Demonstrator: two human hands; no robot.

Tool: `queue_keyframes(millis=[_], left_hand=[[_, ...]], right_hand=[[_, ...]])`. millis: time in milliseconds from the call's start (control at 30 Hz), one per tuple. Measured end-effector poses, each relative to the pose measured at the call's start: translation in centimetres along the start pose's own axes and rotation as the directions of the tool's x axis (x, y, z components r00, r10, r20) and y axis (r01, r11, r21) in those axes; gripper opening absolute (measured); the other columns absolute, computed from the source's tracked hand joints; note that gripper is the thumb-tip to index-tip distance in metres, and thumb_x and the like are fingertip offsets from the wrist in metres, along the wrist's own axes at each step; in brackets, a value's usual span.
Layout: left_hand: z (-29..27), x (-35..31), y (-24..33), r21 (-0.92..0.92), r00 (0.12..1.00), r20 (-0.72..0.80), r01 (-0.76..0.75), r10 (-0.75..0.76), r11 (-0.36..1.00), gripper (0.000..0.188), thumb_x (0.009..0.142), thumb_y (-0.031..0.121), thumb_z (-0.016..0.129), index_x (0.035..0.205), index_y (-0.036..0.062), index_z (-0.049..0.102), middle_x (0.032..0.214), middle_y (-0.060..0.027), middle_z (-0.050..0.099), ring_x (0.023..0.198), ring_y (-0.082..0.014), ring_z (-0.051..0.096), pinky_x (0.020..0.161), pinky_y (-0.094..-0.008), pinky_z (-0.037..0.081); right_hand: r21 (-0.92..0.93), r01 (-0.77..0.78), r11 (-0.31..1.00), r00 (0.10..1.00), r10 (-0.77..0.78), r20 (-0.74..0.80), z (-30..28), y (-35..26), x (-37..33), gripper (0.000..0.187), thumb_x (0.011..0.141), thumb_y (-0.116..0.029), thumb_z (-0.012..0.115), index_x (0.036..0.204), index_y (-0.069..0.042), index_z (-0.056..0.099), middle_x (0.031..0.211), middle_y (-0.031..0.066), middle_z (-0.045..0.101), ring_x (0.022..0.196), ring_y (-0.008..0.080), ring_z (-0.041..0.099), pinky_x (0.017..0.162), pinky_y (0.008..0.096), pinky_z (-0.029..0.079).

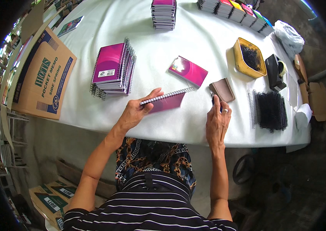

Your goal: The person inserts spiral coils into notebooks, clips and bends the wire ends using pliers, and stacks the completed notebooks on a table.

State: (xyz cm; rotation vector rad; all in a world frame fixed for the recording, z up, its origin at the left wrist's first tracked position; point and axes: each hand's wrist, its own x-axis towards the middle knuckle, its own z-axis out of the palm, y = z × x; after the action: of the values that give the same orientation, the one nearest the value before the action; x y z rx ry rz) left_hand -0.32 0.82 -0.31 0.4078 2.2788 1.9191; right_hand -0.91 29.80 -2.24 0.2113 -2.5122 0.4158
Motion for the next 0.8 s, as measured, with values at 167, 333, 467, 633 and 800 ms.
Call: queue_keyframes(millis=[167,333,467,633,800], left_hand=[[1.6,-0.6,2.8,0.668,0.92,-0.195,-0.129,0.339,0.733,0.052,0.091,0.028,0.065,0.139,0.0131,0.051,0.122,-0.0157,0.063,0.117,-0.0321,0.06,0.078,-0.0383,0.056],[2.4,-0.6,3.9,0.789,0.864,-0.214,-0.123,0.456,0.602,0.052,0.091,0.029,0.065,0.139,0.0148,0.052,0.109,-0.0182,0.068,0.11,-0.0334,0.063,0.071,-0.0399,0.055],[2.4,-0.9,4.2,0.827,0.871,-0.222,-0.07,0.439,0.557,0.054,0.089,0.026,0.067,0.139,0.0152,0.052,0.107,-0.0175,0.068,0.109,-0.0334,0.064,0.071,-0.0395,0.056],[1.9,-1.3,4.5,0.878,0.827,-0.183,-0.106,0.532,0.467,0.055,0.087,0.026,0.069,0.138,0.0132,0.054,0.106,-0.0141,0.07,0.108,-0.0321,0.065,0.072,-0.0375,0.056],[1.0,-1.2,7.6,0.935,0.784,-0.098,-0.138,0.612,0.327,0.054,0.087,0.031,0.068,0.135,0.0087,0.056,0.122,-0.0052,0.067,0.115,-0.0338,0.061,0.092,-0.0446,0.052]], right_hand=[[0.473,0.034,0.88,0.971,-0.142,0.195,-5.5,-10.1,-0.3,0.045,0.076,-0.008,0.075,0.12,-0.009,0.065,0.105,0.0111,0.058,0.086,0.0272,0.059,0.079,0.0386,0.05],[0.428,0.247,0.869,0.95,-0.305,0.071,-5.1,-11.3,0.7,0.047,0.075,-0.011,0.076,0.12,-0.009,0.063,0.104,0.0094,0.057,0.084,0.023,0.057,0.073,0.0365,0.046],[0.407,0.304,0.861,0.933,-0.355,0.055,-5.3,-11.5,1.1,0.042,0.077,-0.01,0.074,0.118,-0.008,0.064,0.1,0.0092,0.057,0.081,0.0228,0.058,0.068,0.034,0.047],[0.639,-0.705,0.309,0.604,-0.211,0.769,-6.3,-10.6,2.6,0.025,0.098,-0.02,0.057,0.116,-0.002,0.062,0.079,0.004,0.061,0.06,0.0132,0.059,0.05,0.0258,0.045],[0.739,-0.534,0.412,0.638,-0.377,0.671,-7.8,-8.3,5.8,0.029,0.1,-0.021,0.054,0.116,0.002,0.063,0.08,0.0039,0.06,0.074,0.0103,0.058,0.068,0.0261,0.049]])
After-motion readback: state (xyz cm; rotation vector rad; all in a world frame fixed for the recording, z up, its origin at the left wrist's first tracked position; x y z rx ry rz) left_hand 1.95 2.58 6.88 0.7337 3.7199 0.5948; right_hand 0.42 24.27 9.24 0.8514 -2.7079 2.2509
